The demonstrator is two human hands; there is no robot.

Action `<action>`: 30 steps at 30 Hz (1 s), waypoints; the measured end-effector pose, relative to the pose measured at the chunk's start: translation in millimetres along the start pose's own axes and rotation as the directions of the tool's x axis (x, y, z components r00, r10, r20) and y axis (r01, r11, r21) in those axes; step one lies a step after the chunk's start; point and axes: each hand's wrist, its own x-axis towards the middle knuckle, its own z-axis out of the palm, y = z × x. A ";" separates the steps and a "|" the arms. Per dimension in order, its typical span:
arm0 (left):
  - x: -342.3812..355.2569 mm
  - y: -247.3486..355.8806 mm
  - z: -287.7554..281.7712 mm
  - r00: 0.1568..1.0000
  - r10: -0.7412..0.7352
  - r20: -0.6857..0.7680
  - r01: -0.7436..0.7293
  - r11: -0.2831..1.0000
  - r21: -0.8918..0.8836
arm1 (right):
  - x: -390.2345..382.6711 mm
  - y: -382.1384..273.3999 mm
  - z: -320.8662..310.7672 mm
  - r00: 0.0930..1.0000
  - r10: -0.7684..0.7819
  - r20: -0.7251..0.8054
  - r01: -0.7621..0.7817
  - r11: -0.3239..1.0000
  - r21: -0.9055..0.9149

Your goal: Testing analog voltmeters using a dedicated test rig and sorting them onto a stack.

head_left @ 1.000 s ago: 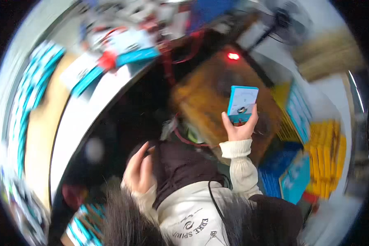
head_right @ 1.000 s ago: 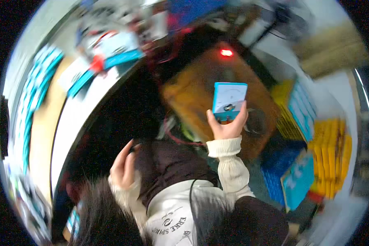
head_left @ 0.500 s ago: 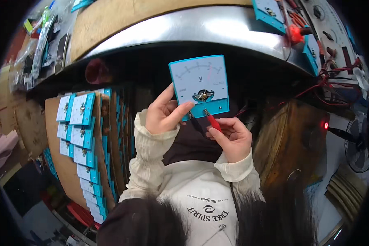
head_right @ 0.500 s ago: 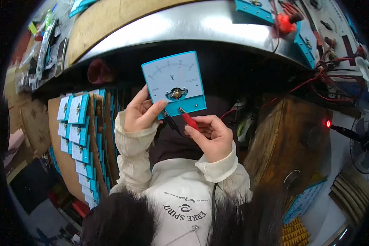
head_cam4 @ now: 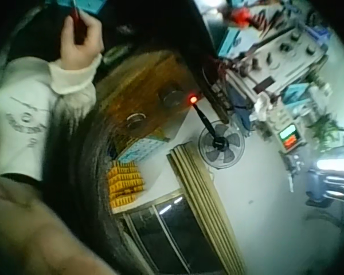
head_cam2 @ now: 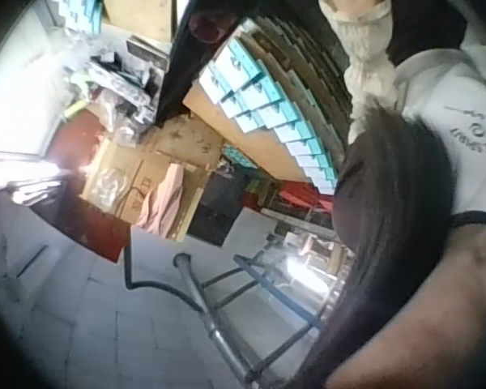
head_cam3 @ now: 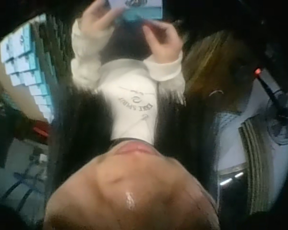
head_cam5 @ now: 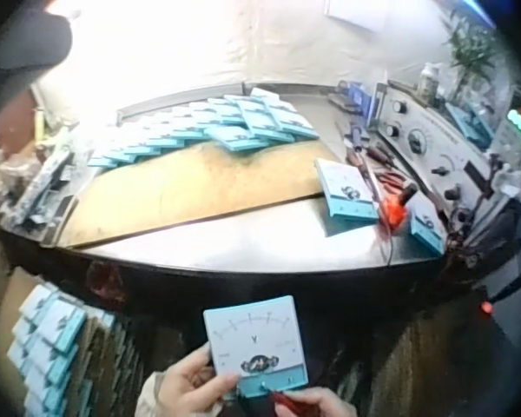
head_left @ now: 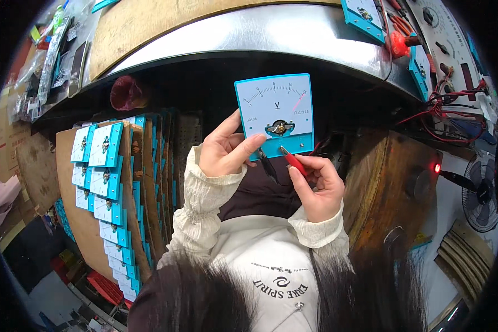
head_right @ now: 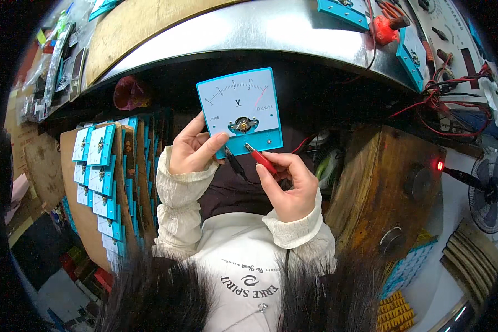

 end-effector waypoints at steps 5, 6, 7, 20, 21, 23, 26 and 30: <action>0.4 0.7 11.1 0.999 -0.001 -0.045 0.002 1.000 0.011 | -0.1 -0.3 -5.8 1.000 -0.002 -0.013 0.002 1.000 0.004; 1.0 1.0 14.1 0.999 0.009 -0.037 -0.008 1.000 0.019 | 0.3 -0.1 -7.4 1.000 -0.020 -0.018 0.020 1.000 0.001; 1.5 1.4 17.3 0.999 0.011 -0.043 -0.011 1.000 0.004 | 0.1 -0.2 -9.2 0.999 -0.036 -0.024 0.035 0.999 -0.004; 12.2 3.1 52.1 0.999 -0.029 0.036 0.028 1.000 0.011 | -3.0 -8.7 -40.0 0.986 -0.095 -0.139 0.085 0.994 -0.075; 14.2 3.5 56.5 0.998 -0.053 0.046 0.053 0.999 -0.005 | -3.8 -9.2 -43.2 0.983 -0.093 -0.156 0.076 0.991 -0.112; 16.5 3.9 66.1 0.996 -0.061 0.062 0.059 0.998 0.031 | -5.7 -8.5 -49.2 0.978 -0.087 -0.188 0.058 0.986 -0.157; 22.5 0.9 80.9 0.992 0.075 0.106 -0.073 0.997 -0.019 | -4.6 -4.1 -63.4 0.941 -0.275 -0.199 0.207 0.929 -0.307; 24.3 -2.5 84.6 0.949 0.271 -0.161 -0.282 0.958 -0.046 | -7.0 -4.5 -81.3 0.872 -0.211 -0.442 0.238 0.971 0.007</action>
